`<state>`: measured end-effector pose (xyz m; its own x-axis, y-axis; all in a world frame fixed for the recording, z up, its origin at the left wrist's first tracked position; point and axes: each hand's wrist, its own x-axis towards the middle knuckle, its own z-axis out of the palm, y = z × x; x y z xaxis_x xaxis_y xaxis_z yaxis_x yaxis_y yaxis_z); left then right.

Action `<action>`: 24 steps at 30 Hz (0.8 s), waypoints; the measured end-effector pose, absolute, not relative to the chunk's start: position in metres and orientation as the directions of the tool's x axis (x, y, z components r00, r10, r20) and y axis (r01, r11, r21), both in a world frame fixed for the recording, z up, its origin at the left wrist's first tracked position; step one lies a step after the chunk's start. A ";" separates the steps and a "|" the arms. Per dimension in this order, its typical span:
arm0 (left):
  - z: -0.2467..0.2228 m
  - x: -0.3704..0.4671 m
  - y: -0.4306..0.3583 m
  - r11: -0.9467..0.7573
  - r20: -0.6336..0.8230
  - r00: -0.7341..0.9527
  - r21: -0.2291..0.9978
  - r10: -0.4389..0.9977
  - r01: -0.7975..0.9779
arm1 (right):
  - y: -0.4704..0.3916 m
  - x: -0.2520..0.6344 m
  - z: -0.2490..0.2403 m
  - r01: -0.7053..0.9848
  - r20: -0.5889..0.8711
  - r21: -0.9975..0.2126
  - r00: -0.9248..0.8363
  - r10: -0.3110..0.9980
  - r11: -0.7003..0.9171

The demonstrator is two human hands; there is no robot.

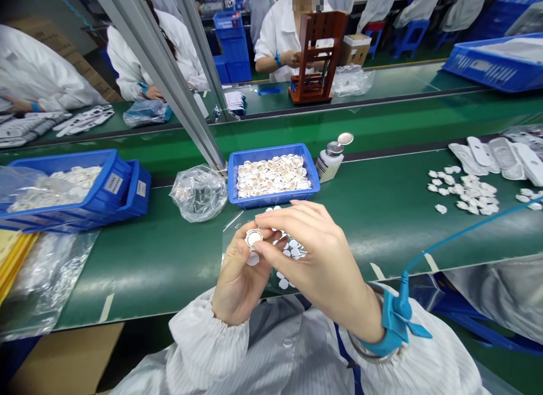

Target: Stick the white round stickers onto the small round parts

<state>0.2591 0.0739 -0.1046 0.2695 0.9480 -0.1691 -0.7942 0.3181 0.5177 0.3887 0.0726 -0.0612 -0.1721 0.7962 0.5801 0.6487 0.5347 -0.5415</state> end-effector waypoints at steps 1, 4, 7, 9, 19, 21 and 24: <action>-0.105 0.259 0.074 0.315 -0.164 0.269 0.523 0.949 -0.792 | 0.073 0.389 -0.061 0.650 0.576 -0.544 -0.170 0.800 0.531; -0.105 0.258 0.075 0.305 -0.145 0.270 0.533 0.952 -0.789 | 0.073 0.388 -0.060 0.649 0.566 -0.556 -0.162 0.808 0.519; -0.105 0.258 0.075 0.294 -0.134 0.264 0.546 0.955 -0.785 | 0.073 0.388 -0.057 0.653 0.554 -0.559 -0.166 0.816 0.512; -0.105 0.257 0.076 0.289 -0.132 0.261 0.554 0.956 -0.780 | 0.074 0.388 -0.055 0.661 0.539 -0.556 -0.175 0.824 0.504; -0.103 0.259 0.076 0.369 -0.164 0.331 0.441 0.929 -0.818 | 0.071 0.394 -0.056 0.628 0.565 -0.629 -0.035 0.824 0.458; -0.101 0.260 0.076 0.374 -0.164 0.337 0.418 0.927 -0.828 | 0.069 0.395 -0.058 0.583 0.594 -0.652 -0.005 0.805 0.485; -0.100 0.261 0.075 0.375 -0.173 0.333 0.413 0.927 -0.830 | 0.063 0.393 -0.059 0.527 0.675 -0.613 -0.037 0.737 0.588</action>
<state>0.2606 0.0753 -0.0996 0.3333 0.9269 -0.1726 -0.8299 0.3753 0.4129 0.3933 0.0632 -0.0594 -0.0373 0.7370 0.6749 0.5273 0.5882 -0.6132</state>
